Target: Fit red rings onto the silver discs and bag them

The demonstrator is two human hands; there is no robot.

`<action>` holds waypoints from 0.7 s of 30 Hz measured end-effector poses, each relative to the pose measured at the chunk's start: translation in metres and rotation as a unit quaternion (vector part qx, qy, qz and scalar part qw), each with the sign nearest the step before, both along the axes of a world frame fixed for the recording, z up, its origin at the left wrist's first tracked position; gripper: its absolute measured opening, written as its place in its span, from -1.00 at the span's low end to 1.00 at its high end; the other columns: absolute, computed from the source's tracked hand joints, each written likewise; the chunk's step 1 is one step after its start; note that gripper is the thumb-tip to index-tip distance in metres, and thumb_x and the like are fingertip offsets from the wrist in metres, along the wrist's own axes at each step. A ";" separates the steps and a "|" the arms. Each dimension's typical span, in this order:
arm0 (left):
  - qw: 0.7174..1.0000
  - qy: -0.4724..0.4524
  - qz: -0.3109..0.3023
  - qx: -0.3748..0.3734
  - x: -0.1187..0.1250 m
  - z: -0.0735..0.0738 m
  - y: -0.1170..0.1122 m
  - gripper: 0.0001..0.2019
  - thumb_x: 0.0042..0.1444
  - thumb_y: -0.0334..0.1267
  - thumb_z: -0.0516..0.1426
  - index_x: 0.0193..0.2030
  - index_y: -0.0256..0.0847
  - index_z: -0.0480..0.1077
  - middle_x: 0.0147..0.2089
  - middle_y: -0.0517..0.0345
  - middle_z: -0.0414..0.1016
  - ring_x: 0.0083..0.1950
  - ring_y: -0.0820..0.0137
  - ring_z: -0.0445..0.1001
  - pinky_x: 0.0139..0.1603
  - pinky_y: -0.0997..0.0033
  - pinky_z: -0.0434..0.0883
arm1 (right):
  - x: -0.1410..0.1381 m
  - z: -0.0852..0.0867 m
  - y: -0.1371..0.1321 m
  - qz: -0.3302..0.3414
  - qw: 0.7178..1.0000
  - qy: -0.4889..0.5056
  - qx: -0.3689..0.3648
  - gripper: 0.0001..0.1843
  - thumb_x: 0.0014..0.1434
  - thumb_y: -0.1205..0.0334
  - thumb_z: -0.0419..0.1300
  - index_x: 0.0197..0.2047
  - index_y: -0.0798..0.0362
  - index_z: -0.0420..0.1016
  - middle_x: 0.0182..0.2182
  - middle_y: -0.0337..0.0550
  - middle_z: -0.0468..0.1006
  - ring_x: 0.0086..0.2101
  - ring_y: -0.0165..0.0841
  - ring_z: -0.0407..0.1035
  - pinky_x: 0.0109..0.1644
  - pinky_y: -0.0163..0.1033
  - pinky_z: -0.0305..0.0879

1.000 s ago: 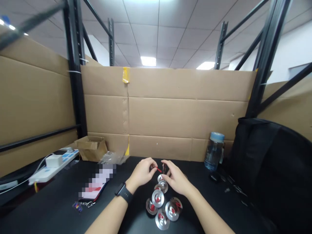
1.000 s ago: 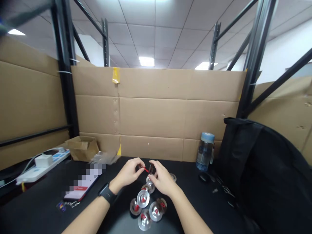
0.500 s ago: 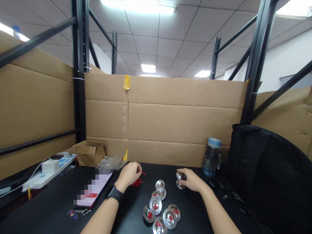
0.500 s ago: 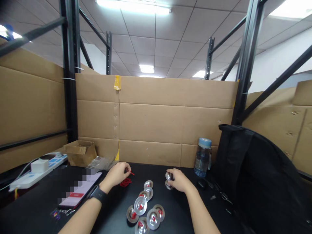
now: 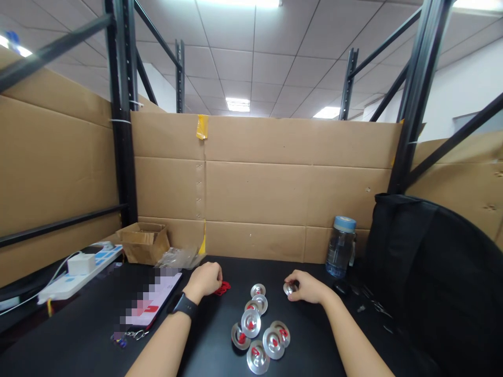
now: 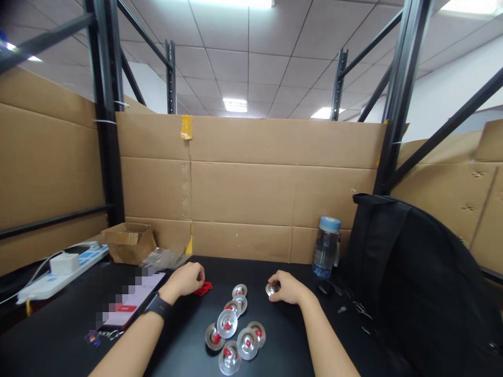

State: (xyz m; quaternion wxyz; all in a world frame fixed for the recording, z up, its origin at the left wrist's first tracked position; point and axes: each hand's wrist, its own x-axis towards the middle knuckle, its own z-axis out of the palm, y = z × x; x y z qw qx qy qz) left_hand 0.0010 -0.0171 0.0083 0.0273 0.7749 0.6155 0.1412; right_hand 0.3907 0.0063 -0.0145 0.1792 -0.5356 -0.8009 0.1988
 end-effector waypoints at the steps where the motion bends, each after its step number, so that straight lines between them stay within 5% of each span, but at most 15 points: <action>1: 1.000 0.002 0.001 0.002 0.000 0.000 0.000 -0.82 -0.04 -0.43 0.17 -0.38 -0.12 0.60 -0.25 0.05 0.66 -0.21 0.25 0.60 -0.25 0.40 0.39 | -0.001 0.000 0.000 0.000 1.000 -0.005 0.001 -0.40 -0.18 0.18 0.47 0.00 0.12 0.64 -0.09 -0.01 0.56 -0.13 -0.19 0.49 0.04 -0.21 0.37; 8: 0.999 -0.020 -0.022 0.019 0.001 0.005 0.000 -0.85 0.01 -0.40 0.16 -0.39 -0.14 0.58 -0.29 0.06 0.65 -0.21 0.24 0.59 -0.19 0.37 0.38 | -0.004 0.005 -0.002 0.005 0.999 -0.045 0.009 -0.39 -0.13 0.18 0.45 0.05 0.13 0.64 -0.05 0.03 0.53 -0.09 -0.19 0.48 0.08 -0.22 0.35; 12: 0.979 -0.107 -0.153 0.084 0.019 0.017 -0.011 -0.85 0.13 -0.33 0.17 -0.25 -0.14 0.60 -0.17 0.10 0.64 -0.10 0.29 0.55 0.01 0.37 0.35 | -0.006 0.009 -0.005 0.003 0.998 -0.055 0.009 -0.30 -0.10 0.08 0.46 0.14 0.08 0.58 -0.03 0.03 0.54 -0.08 -0.18 0.48 0.10 -0.18 0.34; 17: 0.925 -0.133 -0.356 0.002 0.058 0.023 -0.034 -0.87 0.09 -0.20 0.31 -0.22 -0.10 0.63 -0.24 0.18 0.65 -0.18 0.34 0.55 -0.04 0.44 0.34 | -0.010 0.014 -0.008 -0.025 0.997 -0.033 0.066 -0.42 0.09 -0.06 0.36 0.08 0.15 0.59 -0.08 0.10 0.54 -0.07 -0.14 0.47 0.08 -0.12 0.34; 21: 0.909 -0.084 -0.407 -0.015 0.074 0.016 -0.041 -0.88 0.04 -0.34 0.32 -0.26 -0.07 0.65 -0.32 0.21 0.63 -0.24 0.35 0.54 -0.10 0.44 0.32 | -0.025 0.020 -0.014 -0.017 0.992 -0.003 0.123 -0.58 0.17 0.04 0.32 0.02 0.11 0.61 -0.08 0.05 0.53 -0.10 -0.20 0.46 0.06 -0.14 0.34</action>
